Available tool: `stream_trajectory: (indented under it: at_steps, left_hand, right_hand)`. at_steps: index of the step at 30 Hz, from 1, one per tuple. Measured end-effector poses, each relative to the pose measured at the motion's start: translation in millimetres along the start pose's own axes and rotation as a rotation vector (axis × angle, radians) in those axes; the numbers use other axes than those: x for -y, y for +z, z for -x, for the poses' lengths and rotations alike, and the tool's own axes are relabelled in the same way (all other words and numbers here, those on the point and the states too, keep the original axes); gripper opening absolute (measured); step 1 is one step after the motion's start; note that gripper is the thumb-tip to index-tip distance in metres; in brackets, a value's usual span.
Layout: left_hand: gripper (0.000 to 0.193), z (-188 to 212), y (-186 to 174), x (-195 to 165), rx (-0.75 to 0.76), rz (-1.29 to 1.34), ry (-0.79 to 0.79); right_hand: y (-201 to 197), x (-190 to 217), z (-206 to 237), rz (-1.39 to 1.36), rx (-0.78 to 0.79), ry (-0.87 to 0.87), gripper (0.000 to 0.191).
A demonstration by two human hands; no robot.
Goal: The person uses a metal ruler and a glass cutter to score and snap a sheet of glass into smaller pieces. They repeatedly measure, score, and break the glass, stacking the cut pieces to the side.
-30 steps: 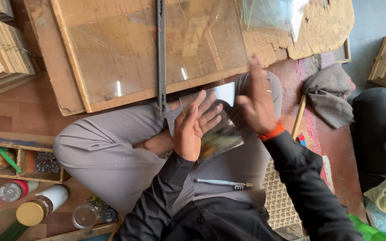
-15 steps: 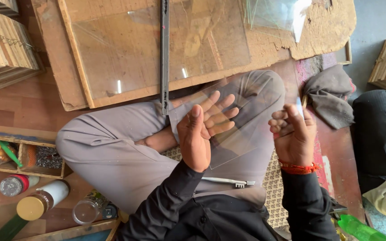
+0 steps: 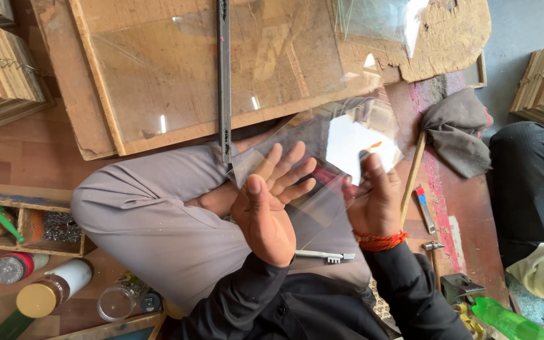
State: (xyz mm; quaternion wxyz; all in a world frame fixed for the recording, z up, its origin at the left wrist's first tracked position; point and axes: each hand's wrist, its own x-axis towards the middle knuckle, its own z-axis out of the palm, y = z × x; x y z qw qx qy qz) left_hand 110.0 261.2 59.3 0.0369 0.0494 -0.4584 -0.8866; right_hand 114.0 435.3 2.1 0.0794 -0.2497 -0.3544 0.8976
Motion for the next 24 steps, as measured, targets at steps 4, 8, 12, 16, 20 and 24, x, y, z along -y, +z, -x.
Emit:
stream_trajectory:
  at_steps: [4,8,12,16,20,24]
  left_hand:
    - [0.073,5,3,-7,-0.043,0.001,0.022]
    - [0.073,6,5,-14,-0.070,-0.012,0.057]
    - [0.074,5,7,-17,-0.090,-0.027,0.081]
    - [0.074,2,7,-20,-0.083,-0.024,0.091]
    - [0.072,-5,4,-22,-0.092,-0.018,0.084]
    - [0.070,-7,-2,-25,-0.065,-0.022,0.085]
  right_hand:
    - [3,-15,20,0.014,0.108,0.026,0.012]
    - [4,-24,37,0.036,0.175,0.061,0.012]
    - [10,-32,51,0.083,0.156,0.062,0.011]
    - [17,-40,72,0.095,0.232,0.088,0.016]
    - [16,-35,67,0.279,0.354,0.062,0.021]
    - [3,6,10,0.177,0.286,-0.062,0.032]
